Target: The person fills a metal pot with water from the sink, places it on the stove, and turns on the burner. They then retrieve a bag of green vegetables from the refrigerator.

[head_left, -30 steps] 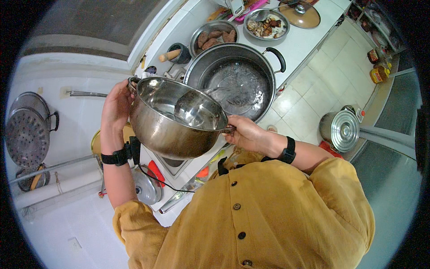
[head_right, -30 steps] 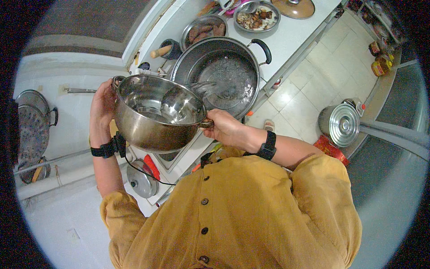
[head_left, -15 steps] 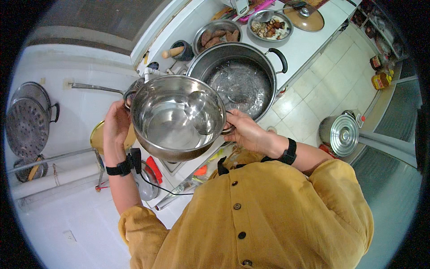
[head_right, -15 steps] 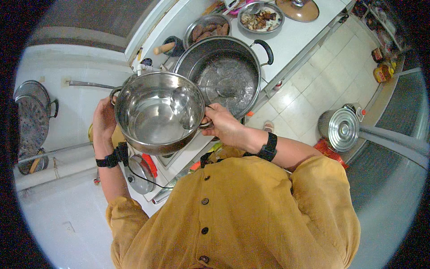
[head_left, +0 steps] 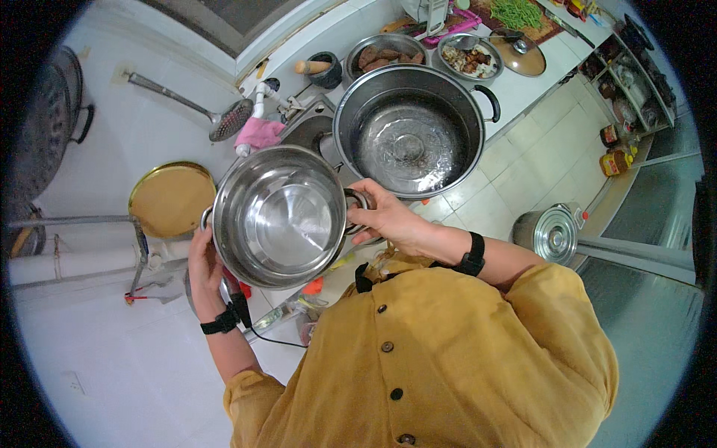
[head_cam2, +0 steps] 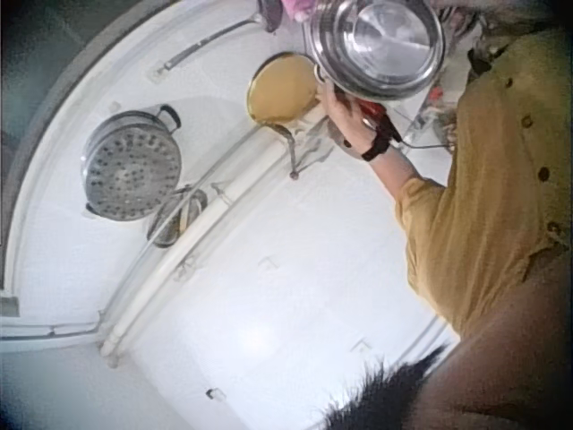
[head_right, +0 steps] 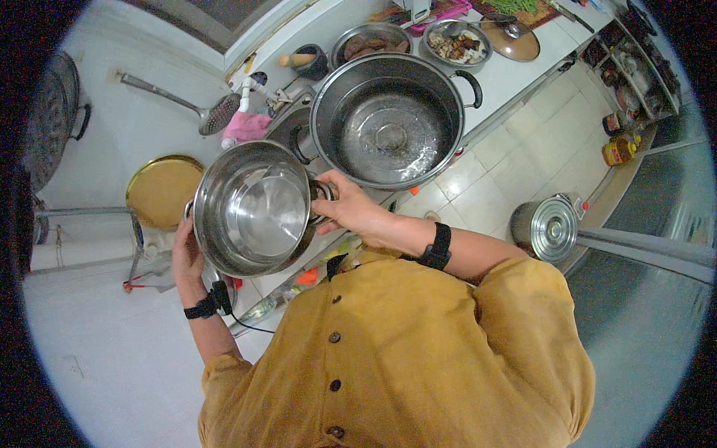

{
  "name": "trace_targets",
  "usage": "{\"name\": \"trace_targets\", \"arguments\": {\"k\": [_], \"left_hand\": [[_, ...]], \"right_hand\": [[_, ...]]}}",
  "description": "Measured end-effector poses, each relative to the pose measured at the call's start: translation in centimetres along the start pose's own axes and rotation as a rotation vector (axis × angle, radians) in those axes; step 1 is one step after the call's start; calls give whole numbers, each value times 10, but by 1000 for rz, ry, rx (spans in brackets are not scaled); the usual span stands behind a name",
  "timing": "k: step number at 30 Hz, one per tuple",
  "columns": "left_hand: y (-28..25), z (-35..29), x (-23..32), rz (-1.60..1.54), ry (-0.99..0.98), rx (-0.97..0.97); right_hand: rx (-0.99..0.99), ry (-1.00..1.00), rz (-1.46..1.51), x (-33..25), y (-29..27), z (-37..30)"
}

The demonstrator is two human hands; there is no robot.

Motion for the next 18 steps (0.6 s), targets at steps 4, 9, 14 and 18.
{"name": "trace_targets", "arguments": {"k": [4,9,14,18], "left_hand": [[-56,-14,-36,-26,-59,30],[-106,-16,-87,-92,-166,12],[-126,-5,-120,-52,-241,58],[-135,1,-132,-38,-242,53]], "right_hand": [[-35,138,14,29,17,22],[14,237,40,63,26,43],[105,270,-51,82,24,61],[155,295,-140,89,26,65]]}}
Point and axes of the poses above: each hand's wrist, its own z-axis towards the middle knuckle, its own y-axis out of the palm, x = y × z, the point moved 1 cm from there along z, towards the middle knuckle, and after that the axes turned 4 degrees about -z, right-handed, at the moved point
